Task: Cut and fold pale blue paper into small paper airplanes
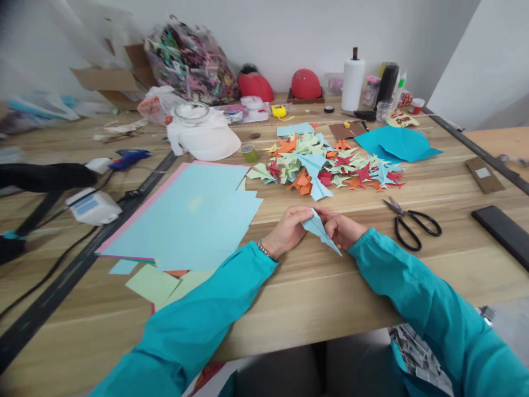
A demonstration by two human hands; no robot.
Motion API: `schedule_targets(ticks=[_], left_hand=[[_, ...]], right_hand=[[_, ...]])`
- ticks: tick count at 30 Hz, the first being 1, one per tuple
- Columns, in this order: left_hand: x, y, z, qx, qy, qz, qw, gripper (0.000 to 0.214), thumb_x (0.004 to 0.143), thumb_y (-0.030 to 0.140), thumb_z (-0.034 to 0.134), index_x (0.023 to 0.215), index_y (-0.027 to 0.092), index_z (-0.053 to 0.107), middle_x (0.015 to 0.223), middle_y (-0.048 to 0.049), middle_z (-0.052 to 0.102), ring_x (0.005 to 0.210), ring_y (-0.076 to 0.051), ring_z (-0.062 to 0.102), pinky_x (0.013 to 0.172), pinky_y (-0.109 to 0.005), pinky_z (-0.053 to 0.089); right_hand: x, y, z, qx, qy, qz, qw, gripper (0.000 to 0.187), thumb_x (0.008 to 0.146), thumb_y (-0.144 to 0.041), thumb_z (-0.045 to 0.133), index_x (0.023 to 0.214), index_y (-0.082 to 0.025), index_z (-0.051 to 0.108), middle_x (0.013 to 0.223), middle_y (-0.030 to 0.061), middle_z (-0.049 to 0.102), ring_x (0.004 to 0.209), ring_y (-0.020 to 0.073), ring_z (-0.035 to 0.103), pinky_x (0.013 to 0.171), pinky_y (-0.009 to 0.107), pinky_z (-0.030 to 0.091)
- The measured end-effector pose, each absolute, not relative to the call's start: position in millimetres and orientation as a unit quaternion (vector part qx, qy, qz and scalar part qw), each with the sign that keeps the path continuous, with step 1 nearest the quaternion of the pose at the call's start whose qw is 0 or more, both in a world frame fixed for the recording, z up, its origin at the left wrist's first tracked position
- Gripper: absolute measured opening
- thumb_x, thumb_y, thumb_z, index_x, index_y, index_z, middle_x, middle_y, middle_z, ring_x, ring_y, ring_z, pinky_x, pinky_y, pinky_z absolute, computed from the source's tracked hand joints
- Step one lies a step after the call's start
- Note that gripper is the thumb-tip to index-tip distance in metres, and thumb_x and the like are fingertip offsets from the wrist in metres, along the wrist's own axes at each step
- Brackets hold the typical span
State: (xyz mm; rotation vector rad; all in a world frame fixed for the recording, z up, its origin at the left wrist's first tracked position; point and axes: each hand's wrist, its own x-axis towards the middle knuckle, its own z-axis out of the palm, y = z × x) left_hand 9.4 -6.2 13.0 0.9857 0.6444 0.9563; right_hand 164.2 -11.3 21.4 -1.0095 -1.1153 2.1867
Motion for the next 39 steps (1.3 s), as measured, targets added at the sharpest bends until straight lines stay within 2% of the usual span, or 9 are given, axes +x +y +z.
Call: schedule_targets(ticks=[7, 10, 14, 22, 26, 29, 32, 35, 39], left_hand=[[7.5, -6.3, 13.5, 0.479, 0.257, 0.439, 0.715, 0.017, 0.062, 0.029, 0.072, 0.071, 0.015, 0.070, 0.091, -0.0088, 0.070, 0.077, -0.020, 0.065, 0.068, -0.032, 0.051], [7.9, -6.5, 11.0, 0.477, 0.266, 0.423, 0.723, 0.023, 0.063, 0.032, 0.073, 0.077, 0.015, 0.071, 0.084, -0.0091, 0.071, 0.073, -0.021, 0.065, 0.069, -0.034, 0.051], [8.6, -6.7, 10.0, 0.473, 0.273, 0.422, 0.724, 0.028, 0.067, 0.038, 0.071, 0.078, 0.013, 0.071, 0.075, -0.0092, 0.069, 0.068, -0.020, 0.064, 0.066, -0.034, 0.050], [9.7, -7.4, 13.2, 0.455, 0.269, 0.426, 0.734, 0.025, 0.061, 0.033, 0.075, 0.075, 0.012, 0.071, 0.065, -0.0043, 0.067, 0.058, -0.015, 0.061, 0.059, -0.027, 0.047], [10.4, -7.2, 14.3, 0.435, 0.275, 0.435, 0.738, 0.025, 0.064, 0.036, 0.072, 0.066, 0.011, 0.069, 0.060, -0.0038, 0.064, 0.056, -0.013, 0.058, 0.058, -0.025, 0.044], [10.4, -8.2, 16.3, 0.441, 0.282, 0.431, 0.735, 0.024, 0.060, 0.033, 0.076, 0.064, 0.012, 0.068, 0.060, -0.0031, 0.064, 0.055, -0.013, 0.057, 0.057, -0.025, 0.045], [10.9, -9.2, 17.5, 0.454, 0.287, 0.428, 0.726, 0.024, 0.058, 0.033, 0.078, 0.062, 0.012, 0.067, 0.061, -0.0030, 0.065, 0.055, -0.014, 0.059, 0.056, -0.025, 0.045], [12.0, -8.4, 17.2, 0.434, 0.295, 0.442, 0.728, 0.028, 0.064, 0.039, 0.074, 0.066, 0.012, 0.069, 0.064, -0.0046, 0.066, 0.058, -0.015, 0.060, 0.057, -0.026, 0.046], [13.0, -6.4, 16.3, 0.394, 0.279, 0.465, 0.742, 0.030, 0.069, 0.041, 0.071, 0.073, 0.011, 0.070, 0.072, -0.0065, 0.068, 0.069, -0.017, 0.063, 0.067, -0.028, 0.048]], right_hand=[[164.1, -10.7, 24.0, -0.357, -0.415, 0.804, 0.234, 0.027, 0.041, -0.012, 0.045, 0.067, -0.016, 0.053, 0.044, -0.0012, 0.057, 0.028, 0.0099, 0.042, 0.020, 0.018, 0.021], [164.0, -10.3, 21.8, -0.359, -0.411, 0.802, 0.244, 0.034, 0.041, -0.011, 0.045, 0.074, -0.018, 0.053, 0.047, -0.0028, 0.059, 0.030, 0.0106, 0.044, 0.020, 0.017, 0.021], [164.7, -11.0, 20.8, -0.363, -0.408, 0.803, 0.241, 0.033, 0.043, -0.012, 0.045, 0.074, -0.019, 0.051, 0.048, -0.0030, 0.058, 0.032, 0.0109, 0.045, 0.021, 0.016, 0.021], [164.3, -11.3, 20.9, -0.343, -0.414, 0.810, 0.235, 0.036, 0.043, -0.012, 0.044, 0.077, -0.018, 0.051, 0.047, -0.0050, 0.059, 0.030, 0.0097, 0.043, 0.021, 0.016, 0.024], [163.8, -10.0, 19.2, -0.338, -0.409, 0.813, 0.239, 0.050, 0.042, -0.012, 0.044, 0.091, -0.018, 0.053, 0.049, -0.0056, 0.060, 0.031, 0.0109, 0.045, 0.020, 0.016, 0.025], [163.0, -10.3, 21.1, -0.336, -0.408, 0.813, 0.245, 0.068, 0.042, -0.010, 0.044, 0.109, -0.018, 0.048, 0.048, -0.0064, 0.060, 0.029, 0.0117, 0.045, 0.020, 0.016, 0.024], [162.3, -11.0, 22.6, -0.352, -0.408, 0.807, 0.241, 0.075, 0.041, -0.009, 0.043, 0.116, -0.017, 0.044, 0.048, -0.0065, 0.060, 0.028, 0.0118, 0.044, 0.020, 0.016, 0.025], [163.0, -10.9, 20.6, -0.360, -0.401, 0.805, 0.250, 0.068, 0.042, -0.010, 0.045, 0.110, -0.018, 0.047, 0.049, -0.0051, 0.061, 0.030, 0.0121, 0.046, 0.021, 0.015, 0.024], [165.7, -9.8, 18.0, -0.286, -0.382, 0.838, 0.263, 0.040, 0.043, -0.012, 0.047, 0.082, -0.016, 0.054, 0.046, -0.0020, 0.056, 0.034, 0.0117, 0.045, 0.025, 0.018, 0.026]])
